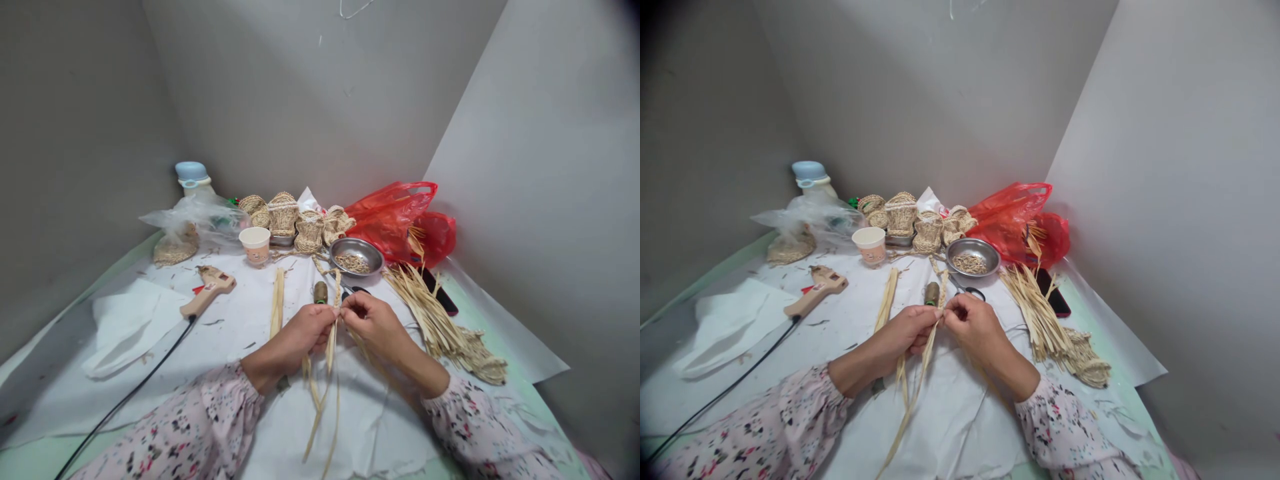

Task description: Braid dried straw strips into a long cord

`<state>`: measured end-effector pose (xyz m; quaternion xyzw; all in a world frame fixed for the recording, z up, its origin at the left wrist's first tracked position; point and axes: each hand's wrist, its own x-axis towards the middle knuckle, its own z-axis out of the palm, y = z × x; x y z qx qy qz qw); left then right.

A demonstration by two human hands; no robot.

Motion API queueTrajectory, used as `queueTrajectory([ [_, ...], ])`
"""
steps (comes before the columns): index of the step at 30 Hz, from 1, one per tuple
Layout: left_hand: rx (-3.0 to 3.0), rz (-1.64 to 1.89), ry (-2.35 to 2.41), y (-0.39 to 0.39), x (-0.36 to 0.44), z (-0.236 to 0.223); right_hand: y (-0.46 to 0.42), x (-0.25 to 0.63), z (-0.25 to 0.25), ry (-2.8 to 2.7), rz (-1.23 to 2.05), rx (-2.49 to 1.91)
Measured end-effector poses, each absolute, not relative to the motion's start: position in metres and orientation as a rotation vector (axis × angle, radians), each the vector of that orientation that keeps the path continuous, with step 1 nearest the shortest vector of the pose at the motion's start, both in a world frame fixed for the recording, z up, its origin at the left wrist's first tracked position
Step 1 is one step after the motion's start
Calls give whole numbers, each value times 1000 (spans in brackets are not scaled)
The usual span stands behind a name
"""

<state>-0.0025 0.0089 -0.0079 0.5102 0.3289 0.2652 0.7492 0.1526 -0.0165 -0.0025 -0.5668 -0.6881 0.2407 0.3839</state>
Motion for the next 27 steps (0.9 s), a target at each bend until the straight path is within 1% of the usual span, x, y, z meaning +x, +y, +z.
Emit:
queueTrajectory([
  [10, 1160, 574, 781, 11, -5, -11, -16, 152, -4, -1731, 672, -1444],
  [20, 1100, 600, 794, 11, -5, -13, -13, 155, -4, -1624, 977, -1296],
  [27, 1164, 561, 815, 8, -1, -8, -17, 150, -5, -1503, 1108, -1318],
])
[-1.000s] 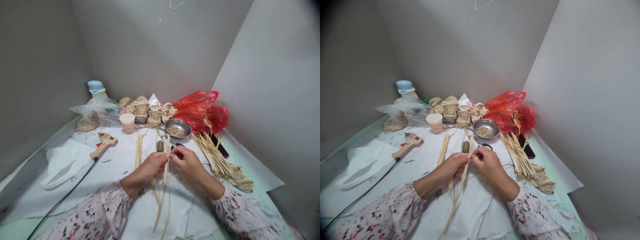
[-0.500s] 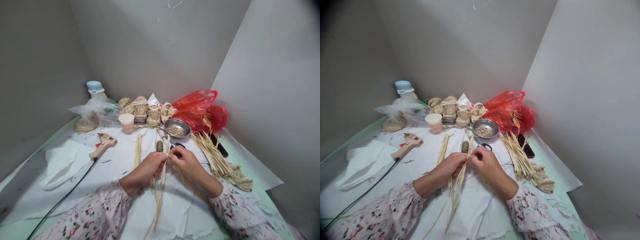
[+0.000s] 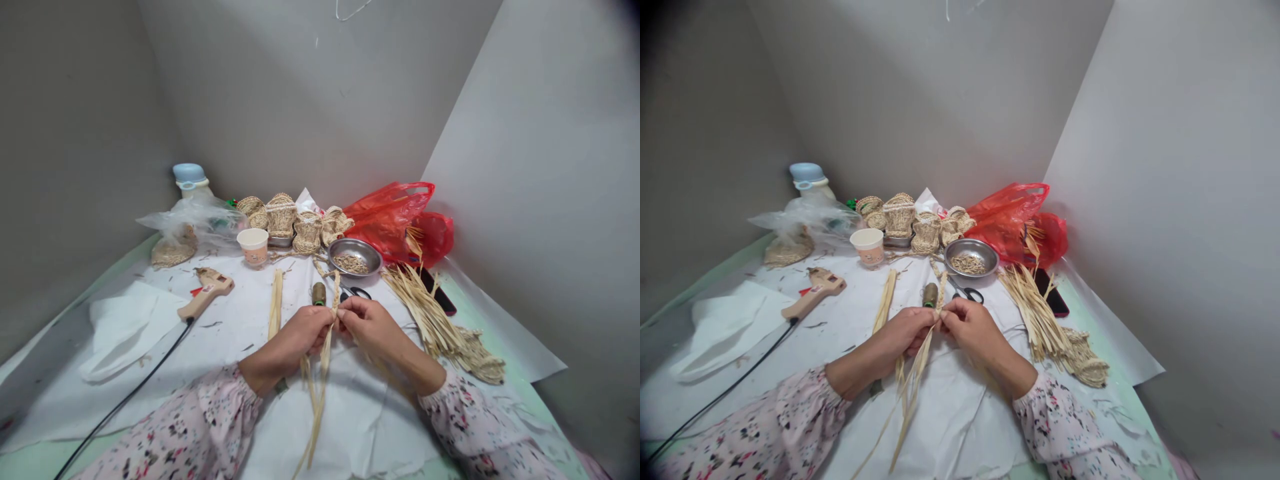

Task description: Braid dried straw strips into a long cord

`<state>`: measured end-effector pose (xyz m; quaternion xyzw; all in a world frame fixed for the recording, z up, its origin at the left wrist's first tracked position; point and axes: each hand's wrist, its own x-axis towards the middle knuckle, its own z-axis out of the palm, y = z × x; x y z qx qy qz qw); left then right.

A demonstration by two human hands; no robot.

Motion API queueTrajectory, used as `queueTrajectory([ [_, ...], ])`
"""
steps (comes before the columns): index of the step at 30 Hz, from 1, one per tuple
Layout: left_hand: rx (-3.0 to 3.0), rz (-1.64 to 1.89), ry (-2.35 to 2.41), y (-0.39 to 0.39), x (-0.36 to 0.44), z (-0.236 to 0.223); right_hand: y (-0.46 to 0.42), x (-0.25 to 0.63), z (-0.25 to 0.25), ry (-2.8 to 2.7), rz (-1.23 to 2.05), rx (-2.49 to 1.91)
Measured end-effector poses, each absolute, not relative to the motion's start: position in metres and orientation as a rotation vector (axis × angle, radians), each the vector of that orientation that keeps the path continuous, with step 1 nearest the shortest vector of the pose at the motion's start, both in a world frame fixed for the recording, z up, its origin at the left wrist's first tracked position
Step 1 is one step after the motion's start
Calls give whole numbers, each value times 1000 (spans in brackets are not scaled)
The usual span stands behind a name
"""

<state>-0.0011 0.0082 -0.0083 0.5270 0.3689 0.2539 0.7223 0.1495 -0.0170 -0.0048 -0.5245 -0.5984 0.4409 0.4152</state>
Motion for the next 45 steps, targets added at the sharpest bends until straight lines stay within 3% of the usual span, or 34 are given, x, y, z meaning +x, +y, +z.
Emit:
queueTrajectory([
  [3, 1224, 558, 809, 7, -1, -9, -17, 149, -3, -1472, 1166, -1340],
  [9, 1301, 598, 881, 11, -1, -18, -16, 151, -5, -1569, 981, -1411],
  [15, 1340, 581, 877, 16, -3, -24, -17, 154, -4, -1548, 1192, -1313],
  [31, 1720, 641, 1058, 12, -1, -17, -17, 152, -8, -1783, 689, -1507],
  [37, 1759, 605, 1076, 12, -3, -12, -15, 154, -10, -1764, 843, -1439],
  [45, 1833, 627, 1072, 8, -3, -5, -17, 152, -8, -1799, 683, -1493],
])
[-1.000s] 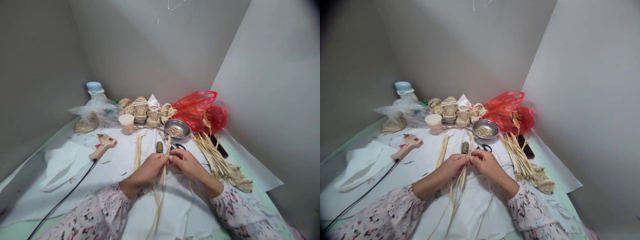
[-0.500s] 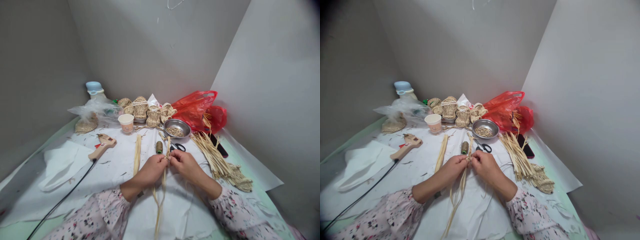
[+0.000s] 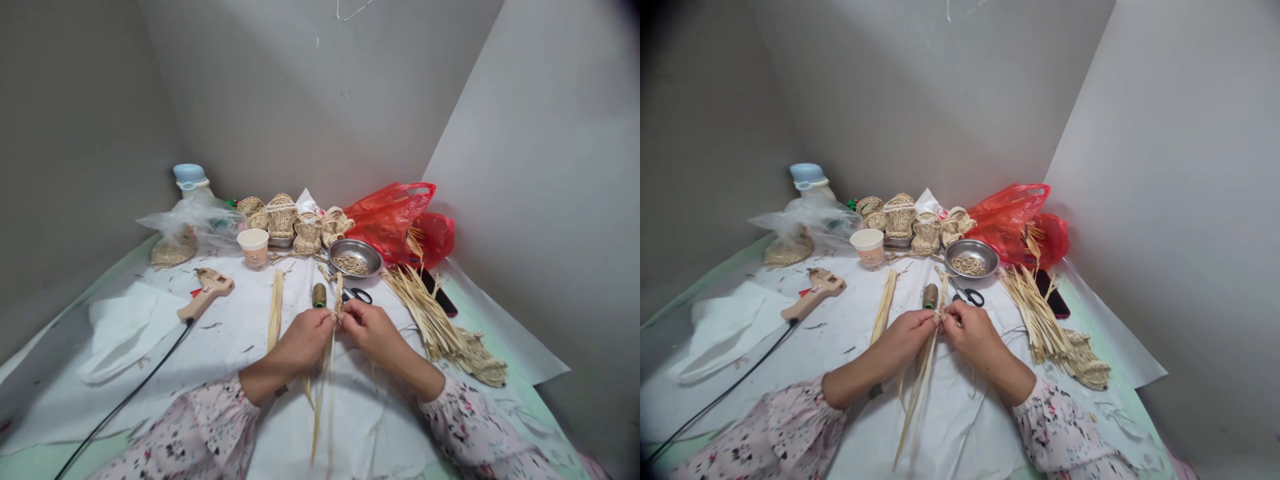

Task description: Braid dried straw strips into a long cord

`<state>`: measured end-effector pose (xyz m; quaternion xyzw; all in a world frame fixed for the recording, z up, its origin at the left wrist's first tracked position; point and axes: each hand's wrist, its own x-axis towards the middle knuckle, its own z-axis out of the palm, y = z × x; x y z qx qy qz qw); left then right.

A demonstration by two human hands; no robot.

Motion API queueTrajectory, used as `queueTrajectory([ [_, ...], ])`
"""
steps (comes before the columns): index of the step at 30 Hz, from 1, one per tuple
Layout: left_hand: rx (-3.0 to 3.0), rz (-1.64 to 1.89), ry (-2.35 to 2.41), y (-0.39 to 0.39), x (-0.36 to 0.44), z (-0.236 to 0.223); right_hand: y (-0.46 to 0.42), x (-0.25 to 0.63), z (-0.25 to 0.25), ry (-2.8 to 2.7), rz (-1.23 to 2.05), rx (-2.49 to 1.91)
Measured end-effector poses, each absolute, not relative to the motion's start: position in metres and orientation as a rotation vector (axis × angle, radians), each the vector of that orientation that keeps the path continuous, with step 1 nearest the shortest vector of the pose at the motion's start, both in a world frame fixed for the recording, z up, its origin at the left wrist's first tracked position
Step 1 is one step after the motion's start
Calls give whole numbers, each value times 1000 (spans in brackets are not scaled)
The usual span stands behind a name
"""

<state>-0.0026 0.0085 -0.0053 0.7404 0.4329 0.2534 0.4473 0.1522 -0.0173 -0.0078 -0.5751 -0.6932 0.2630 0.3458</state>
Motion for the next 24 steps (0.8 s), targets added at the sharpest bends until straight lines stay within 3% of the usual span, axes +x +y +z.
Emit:
queueTrajectory([
  [12, 2156, 636, 1444, -6, 0, 13, -17, 149, -12, -1698, 625, -1549],
  [19, 2219, 628, 1409, -19, 7, 10, -16, 148, -14, -1523, 738, -1502],
  [24, 2429, 422, 1431, -24, 9, 11, -16, 145, -16, -1333, 926, -1426],
])
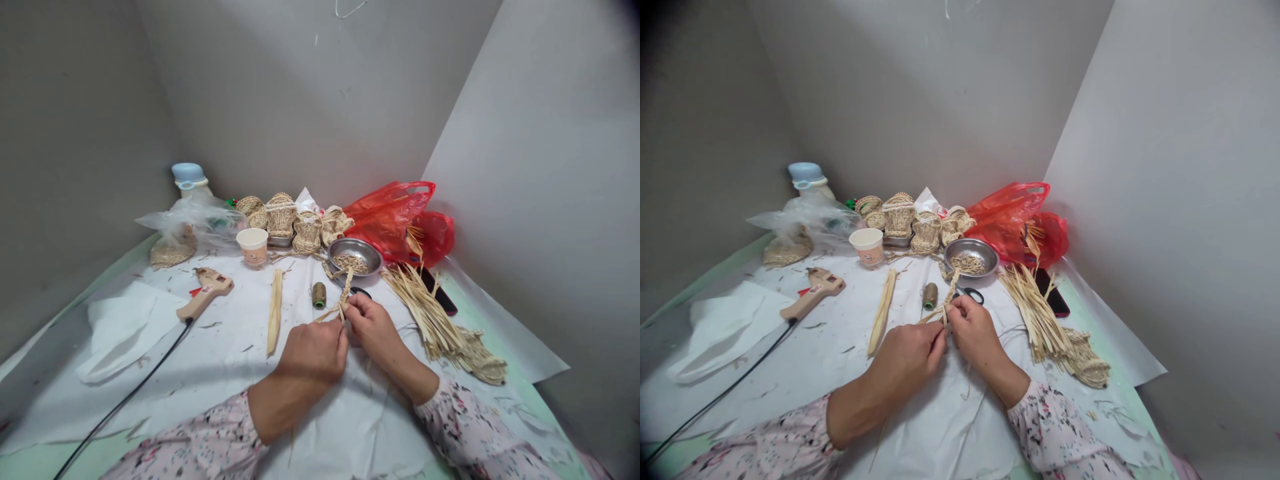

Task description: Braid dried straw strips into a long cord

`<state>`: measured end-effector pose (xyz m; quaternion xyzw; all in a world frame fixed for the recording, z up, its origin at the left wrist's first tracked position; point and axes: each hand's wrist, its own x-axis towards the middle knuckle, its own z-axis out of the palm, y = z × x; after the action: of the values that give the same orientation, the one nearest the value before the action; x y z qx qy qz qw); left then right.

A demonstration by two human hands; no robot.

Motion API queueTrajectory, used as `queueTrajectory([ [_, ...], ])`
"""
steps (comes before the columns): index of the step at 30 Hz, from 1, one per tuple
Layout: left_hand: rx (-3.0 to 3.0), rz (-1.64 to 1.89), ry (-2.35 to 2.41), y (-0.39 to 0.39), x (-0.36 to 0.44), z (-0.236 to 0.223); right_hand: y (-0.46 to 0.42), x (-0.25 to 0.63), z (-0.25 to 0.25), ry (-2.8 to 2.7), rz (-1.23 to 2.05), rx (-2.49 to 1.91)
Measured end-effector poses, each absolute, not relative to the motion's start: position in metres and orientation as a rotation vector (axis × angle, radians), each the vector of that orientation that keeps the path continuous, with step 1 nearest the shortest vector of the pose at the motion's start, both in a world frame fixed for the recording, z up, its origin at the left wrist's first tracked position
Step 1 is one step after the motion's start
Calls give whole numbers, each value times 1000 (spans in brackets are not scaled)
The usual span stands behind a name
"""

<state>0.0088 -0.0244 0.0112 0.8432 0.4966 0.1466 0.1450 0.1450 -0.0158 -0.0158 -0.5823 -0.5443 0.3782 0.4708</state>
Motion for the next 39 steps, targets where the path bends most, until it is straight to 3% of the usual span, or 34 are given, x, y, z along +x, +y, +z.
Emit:
queueTrajectory([
  [6, 2600, 218, 1398, -26, 10, 14, -14, 141, -22, -1055, 1287, -1275],
  [13, 2618, 265, 1297, -30, 10, 8, -15, 142, -17, -961, 1417, -1143],
  [22, 1970, 1049, 1280, -1, -7, 22, -12, 151, -17, -1044, 1486, -1057],
  [30, 1308, 648, 756, 15, -2, -19, -15, 151, -18, -1214, 1533, -986],
  [39, 1084, 461, 775, 13, -7, 2, -13, 156, -17, -1282, 1524, -1064],
])
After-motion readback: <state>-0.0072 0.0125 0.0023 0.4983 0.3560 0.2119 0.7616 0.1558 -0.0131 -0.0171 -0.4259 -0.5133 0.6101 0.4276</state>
